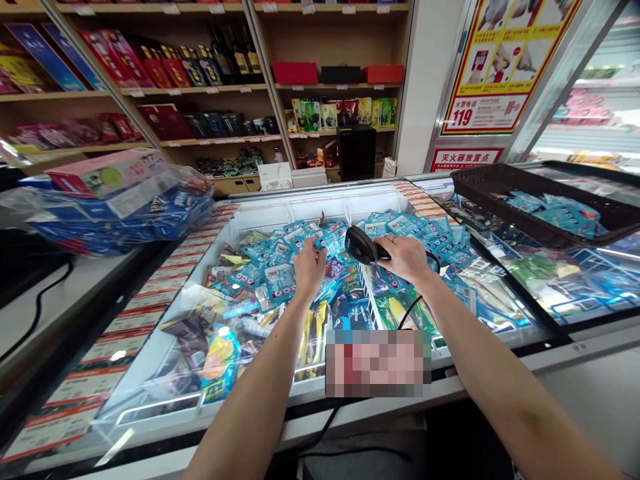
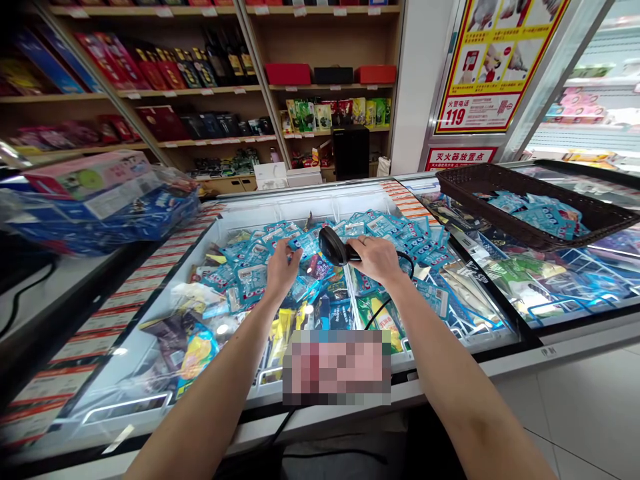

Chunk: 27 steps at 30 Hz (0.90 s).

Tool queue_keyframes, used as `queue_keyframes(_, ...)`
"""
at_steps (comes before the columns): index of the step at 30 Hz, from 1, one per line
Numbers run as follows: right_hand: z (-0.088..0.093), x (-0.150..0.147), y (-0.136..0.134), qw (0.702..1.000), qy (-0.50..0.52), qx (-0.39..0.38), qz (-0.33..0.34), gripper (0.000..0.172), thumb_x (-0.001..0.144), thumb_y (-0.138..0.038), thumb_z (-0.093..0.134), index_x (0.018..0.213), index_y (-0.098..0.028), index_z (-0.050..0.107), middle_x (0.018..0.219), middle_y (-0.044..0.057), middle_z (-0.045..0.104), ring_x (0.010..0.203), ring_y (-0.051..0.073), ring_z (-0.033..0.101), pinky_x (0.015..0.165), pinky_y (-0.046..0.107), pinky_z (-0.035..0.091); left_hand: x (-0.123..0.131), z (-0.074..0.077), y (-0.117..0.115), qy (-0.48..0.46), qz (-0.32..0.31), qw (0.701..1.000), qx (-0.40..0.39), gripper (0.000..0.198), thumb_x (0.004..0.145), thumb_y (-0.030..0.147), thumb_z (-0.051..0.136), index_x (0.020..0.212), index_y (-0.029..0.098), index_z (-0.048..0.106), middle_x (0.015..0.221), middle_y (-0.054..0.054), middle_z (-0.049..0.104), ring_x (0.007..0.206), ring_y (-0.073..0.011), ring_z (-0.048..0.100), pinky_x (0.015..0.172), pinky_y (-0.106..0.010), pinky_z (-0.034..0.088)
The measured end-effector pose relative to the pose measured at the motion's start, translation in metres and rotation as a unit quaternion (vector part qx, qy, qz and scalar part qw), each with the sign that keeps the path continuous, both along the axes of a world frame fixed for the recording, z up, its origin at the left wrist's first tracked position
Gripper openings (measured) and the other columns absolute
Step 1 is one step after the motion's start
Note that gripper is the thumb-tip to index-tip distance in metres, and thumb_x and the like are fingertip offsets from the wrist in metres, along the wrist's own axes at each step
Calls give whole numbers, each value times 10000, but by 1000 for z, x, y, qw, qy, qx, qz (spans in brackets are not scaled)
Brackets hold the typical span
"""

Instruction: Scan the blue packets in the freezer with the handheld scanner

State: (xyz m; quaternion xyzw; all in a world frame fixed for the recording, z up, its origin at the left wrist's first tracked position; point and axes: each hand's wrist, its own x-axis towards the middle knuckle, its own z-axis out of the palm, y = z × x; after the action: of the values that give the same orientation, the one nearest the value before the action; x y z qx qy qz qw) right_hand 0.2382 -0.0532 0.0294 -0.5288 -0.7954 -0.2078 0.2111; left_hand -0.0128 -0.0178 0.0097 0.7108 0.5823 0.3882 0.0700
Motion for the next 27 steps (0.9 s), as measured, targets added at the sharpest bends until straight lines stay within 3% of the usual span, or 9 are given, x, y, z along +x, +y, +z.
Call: queue_keyframes(27, 0, -2, 0, 1000, -1, -5, 20, 327, 857, -409, 518, 1109, -224, 610, 890, 53, 650, 781, 180, 564, 649, 266, 304, 1, 0, 1, 3, 2, 1000, -10, 278, 880, 341, 436, 1123, 208, 455, 755, -21, 597, 712, -198, 591, 663, -309, 401)
